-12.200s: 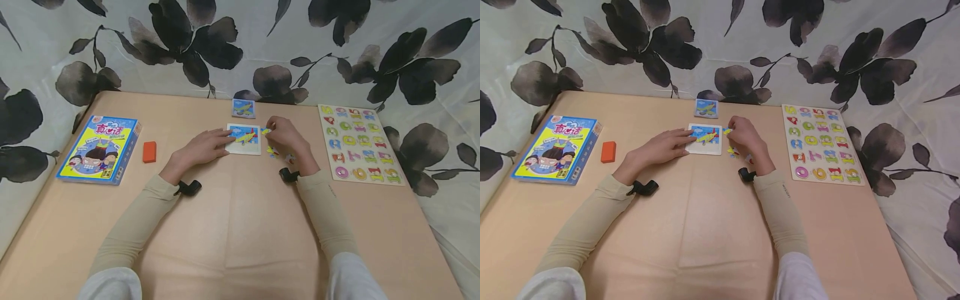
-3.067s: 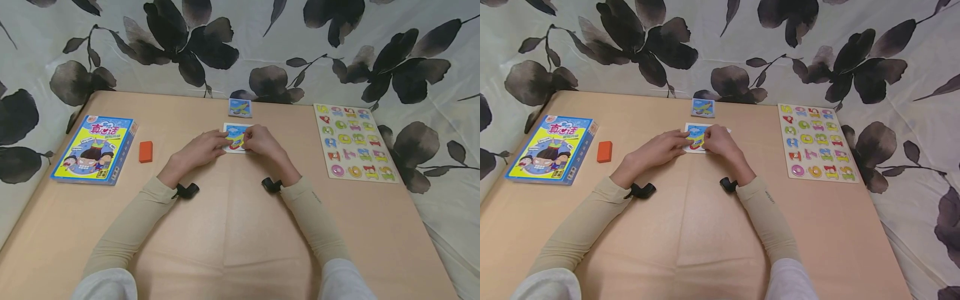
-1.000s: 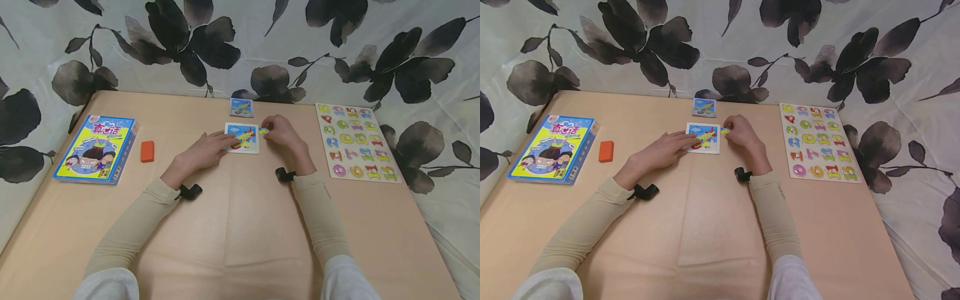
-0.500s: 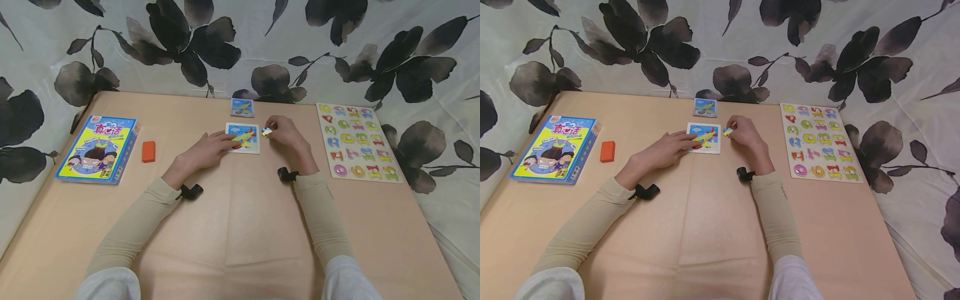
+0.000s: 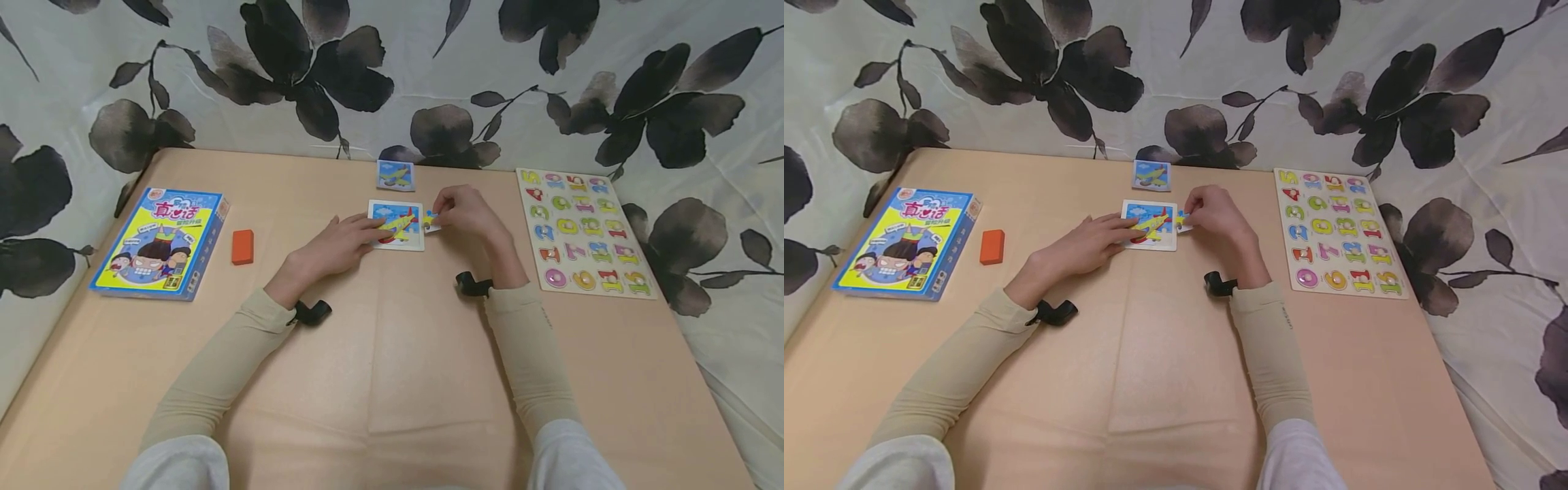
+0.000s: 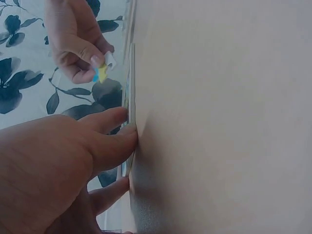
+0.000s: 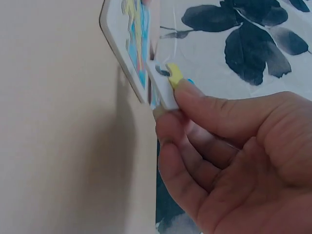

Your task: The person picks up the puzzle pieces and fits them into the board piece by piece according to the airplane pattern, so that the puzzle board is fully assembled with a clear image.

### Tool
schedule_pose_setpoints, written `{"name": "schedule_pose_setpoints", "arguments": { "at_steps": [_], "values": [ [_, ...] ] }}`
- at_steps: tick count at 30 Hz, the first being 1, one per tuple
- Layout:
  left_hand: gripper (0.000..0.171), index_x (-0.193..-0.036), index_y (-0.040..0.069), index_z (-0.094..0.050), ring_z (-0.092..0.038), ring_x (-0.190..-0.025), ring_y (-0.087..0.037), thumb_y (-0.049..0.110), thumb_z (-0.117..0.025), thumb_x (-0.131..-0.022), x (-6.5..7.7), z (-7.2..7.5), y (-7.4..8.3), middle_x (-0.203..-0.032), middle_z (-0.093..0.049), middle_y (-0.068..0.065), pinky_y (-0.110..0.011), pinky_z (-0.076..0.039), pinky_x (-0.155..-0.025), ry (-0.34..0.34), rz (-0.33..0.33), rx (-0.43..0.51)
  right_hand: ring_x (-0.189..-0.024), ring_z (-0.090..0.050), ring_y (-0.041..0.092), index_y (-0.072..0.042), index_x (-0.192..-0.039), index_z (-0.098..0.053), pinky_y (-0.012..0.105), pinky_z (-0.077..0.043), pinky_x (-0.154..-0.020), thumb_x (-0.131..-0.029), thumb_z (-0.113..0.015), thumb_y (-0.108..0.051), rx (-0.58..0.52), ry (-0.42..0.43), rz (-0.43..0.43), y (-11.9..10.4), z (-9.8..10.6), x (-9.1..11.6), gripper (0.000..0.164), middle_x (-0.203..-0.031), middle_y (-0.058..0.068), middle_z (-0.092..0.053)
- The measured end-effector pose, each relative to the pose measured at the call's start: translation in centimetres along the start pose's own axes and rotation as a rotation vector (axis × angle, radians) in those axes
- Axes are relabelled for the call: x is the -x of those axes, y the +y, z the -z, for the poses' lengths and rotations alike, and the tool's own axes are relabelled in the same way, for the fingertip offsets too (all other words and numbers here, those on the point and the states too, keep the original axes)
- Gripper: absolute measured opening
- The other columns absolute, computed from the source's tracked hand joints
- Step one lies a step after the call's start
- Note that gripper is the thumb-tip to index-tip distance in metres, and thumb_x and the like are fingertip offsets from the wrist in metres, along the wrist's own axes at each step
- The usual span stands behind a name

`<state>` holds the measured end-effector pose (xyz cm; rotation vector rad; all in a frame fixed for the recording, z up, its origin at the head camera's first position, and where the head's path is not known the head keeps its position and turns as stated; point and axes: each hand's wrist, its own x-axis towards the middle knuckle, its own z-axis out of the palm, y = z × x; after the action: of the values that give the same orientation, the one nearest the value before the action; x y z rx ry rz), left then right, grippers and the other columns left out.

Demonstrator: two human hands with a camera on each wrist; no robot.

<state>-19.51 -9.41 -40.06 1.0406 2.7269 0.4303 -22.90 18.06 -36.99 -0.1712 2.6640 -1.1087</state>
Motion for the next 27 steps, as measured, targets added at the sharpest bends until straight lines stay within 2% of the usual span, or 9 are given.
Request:
{"name": "schedule_pose_setpoints", "arguments": {
  "at_steps": [7, 12, 18, 27],
  "values": [
    [0.044, -0.146, 0.029, -0.052, -0.031, -0.150, -0.032, 0.021, -0.055, -0.102, 0.0, -0.1, -0.1, -0.159, -0.040, -0.003, -0.075, -0.025, -0.110, 0.007, -0.008, 0.002, -0.068, -0.054, 0.020, 0.001, -0.090, -0.065, 0.023, -0.046, -0.061, -0.086, -0.071, -0.002, -0.038, -0.100, 0.003, -0.7, -1.2, -0.2, 0.007, -0.076, 0.007, -0.058],
    [0.045, -0.147, 0.029, -0.051, -0.031, -0.150, -0.031, 0.022, -0.054, -0.102, -0.1, -0.2, -0.1, -0.160, -0.039, -0.003, -0.076, -0.025, -0.110, -0.001, -0.009, 0.000, -0.064, -0.057, 0.021, 0.001, -0.087, -0.065, 0.025, -0.048, -0.060, -0.088, -0.072, -0.006, -0.025, -0.149, -0.031, -1.1, -2.0, -0.2, 0.010, -0.074, 0.006, -0.059],
    [0.044, -0.146, 0.028, -0.051, -0.032, -0.149, -0.030, 0.021, -0.054, -0.103, -0.1, -0.1, -0.1, -0.160, -0.039, -0.002, -0.076, -0.026, -0.109, 0.006, -0.015, -0.002, -0.064, -0.058, 0.023, -0.002, -0.085, -0.064, 0.027, -0.050, -0.061, -0.087, -0.072, -0.008, 0.014, -0.141, -0.082, -1.7, -2.8, -0.1, 0.010, -0.078, 0.008, -0.059],
    [0.044, -0.145, 0.028, -0.053, -0.032, -0.149, -0.030, 0.022, -0.055, -0.102, -0.1, -0.2, -0.2, -0.159, -0.040, -0.002, -0.076, -0.026, -0.109, 0.015, -0.010, -0.006, -0.063, -0.053, 0.020, -0.002, -0.080, -0.065, 0.025, -0.043, -0.056, -0.085, -0.064, -0.004, 0.108, -0.091, -0.075, -2.6, -3.8, 0.2, 0.005, -0.076, 0.007, -0.058]
  ]
}}
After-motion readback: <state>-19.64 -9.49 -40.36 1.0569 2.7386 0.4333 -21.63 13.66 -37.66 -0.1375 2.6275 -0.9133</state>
